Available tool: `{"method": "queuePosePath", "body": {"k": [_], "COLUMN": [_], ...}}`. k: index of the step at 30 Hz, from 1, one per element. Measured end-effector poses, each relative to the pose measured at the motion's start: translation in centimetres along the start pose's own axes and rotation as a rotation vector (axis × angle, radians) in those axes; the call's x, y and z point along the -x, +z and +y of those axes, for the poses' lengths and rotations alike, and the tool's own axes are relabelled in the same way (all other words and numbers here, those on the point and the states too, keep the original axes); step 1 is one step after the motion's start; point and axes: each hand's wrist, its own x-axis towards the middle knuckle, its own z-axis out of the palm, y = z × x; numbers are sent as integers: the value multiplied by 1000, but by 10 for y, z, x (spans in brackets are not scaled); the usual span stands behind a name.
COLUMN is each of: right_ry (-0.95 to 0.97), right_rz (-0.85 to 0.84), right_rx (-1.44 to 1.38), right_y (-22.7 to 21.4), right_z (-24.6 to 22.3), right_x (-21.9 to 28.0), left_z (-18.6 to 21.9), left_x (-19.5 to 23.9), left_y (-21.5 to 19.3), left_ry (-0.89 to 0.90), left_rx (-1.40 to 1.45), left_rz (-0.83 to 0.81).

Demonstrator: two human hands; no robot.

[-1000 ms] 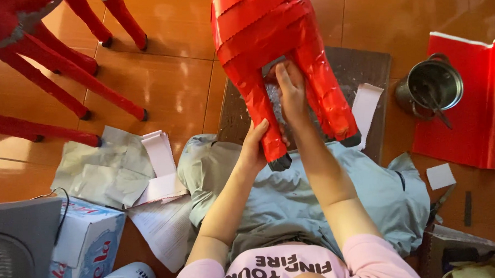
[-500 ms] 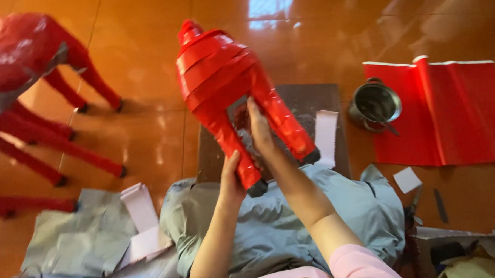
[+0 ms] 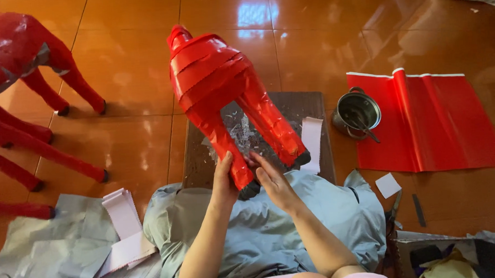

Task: Assembling and decorating a red paper horse figure by cutting strips and applying adhesive.

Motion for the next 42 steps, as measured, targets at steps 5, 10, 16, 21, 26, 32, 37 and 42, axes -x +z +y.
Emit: {"method": "queuePosePath", "body": {"k": [5,10,16,21,26,32,37,42], "right_ry": [-62,-71,-30,-55,-99,-27,-27,-1], "right_rz": [6,30,12,-60,-61,-122,-123,-99], "right_rx": [164,168,14,4,8,-80,-59,-86], "right_y": [3,-3,-9,-1,-3,1,3,8], "right_z": [-11,2,12,-5,-7,-27,-29,-33], "right_x": [11,9,13,8,0,-4,-8,-11], "left_z": [-14,-11,-25,-17,9,-10,-60,-89], "left_x": [-6,-4,-8,-3,-3,-63,-83,-94], "left_y": [-10,13,-5,5,11,-124,-238,-265], "left_ry": [-12,13,62,-33,-48,32,-52,28], "left_rx": [16,-39,-36,-50,163,-632,-1143,-1142], "left_rz": [42,84,-15,40,-266,204,626,375]}}
